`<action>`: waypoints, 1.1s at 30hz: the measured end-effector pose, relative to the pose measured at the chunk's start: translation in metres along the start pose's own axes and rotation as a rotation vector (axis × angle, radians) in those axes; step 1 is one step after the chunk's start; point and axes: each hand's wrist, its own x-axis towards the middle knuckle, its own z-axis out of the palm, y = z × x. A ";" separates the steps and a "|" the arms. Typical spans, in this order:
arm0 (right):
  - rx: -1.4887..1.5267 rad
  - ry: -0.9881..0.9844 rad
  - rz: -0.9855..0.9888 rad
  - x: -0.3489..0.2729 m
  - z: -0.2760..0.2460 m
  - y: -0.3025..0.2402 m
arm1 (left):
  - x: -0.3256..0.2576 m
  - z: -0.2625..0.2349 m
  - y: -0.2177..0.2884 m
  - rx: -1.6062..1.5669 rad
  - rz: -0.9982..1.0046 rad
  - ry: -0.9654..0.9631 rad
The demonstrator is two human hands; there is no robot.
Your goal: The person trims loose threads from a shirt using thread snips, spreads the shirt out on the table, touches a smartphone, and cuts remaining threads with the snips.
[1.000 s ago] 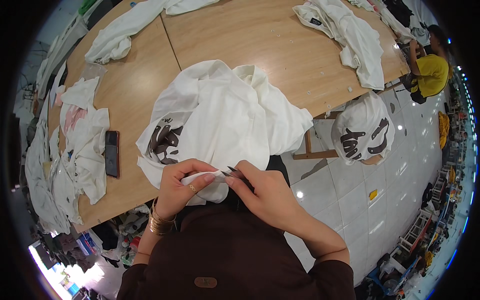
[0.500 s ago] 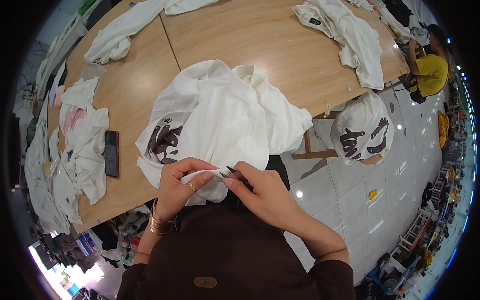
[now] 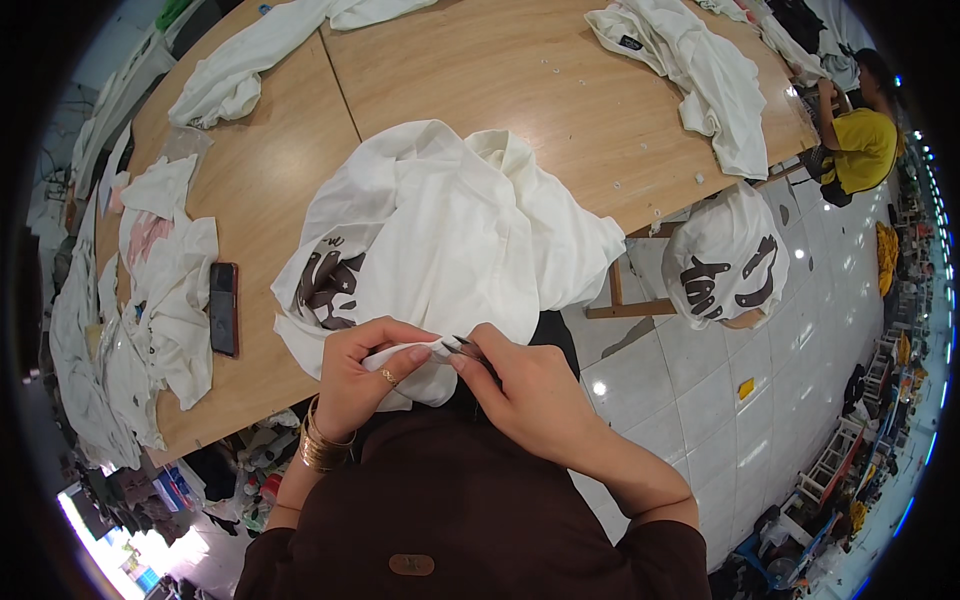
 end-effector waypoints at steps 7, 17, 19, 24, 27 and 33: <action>-0.062 0.014 -0.030 0.000 0.000 0.001 | 0.000 0.001 0.002 0.003 0.007 -0.005; 0.517 -0.080 0.166 0.002 0.007 0.014 | -0.001 0.000 0.001 -0.032 -0.036 -0.015; 0.639 -0.102 0.178 0.004 0.010 0.018 | -0.001 0.001 0.000 -0.040 -0.033 -0.012; 0.713 -0.171 0.199 0.006 0.005 0.018 | -0.001 0.000 -0.001 -0.032 -0.018 -0.012; 0.560 -0.156 0.208 0.005 0.003 0.016 | -0.001 0.001 0.000 -0.036 -0.022 -0.005; 0.220 -0.049 0.065 0.001 0.002 0.007 | -0.001 0.000 0.001 -0.022 -0.011 -0.015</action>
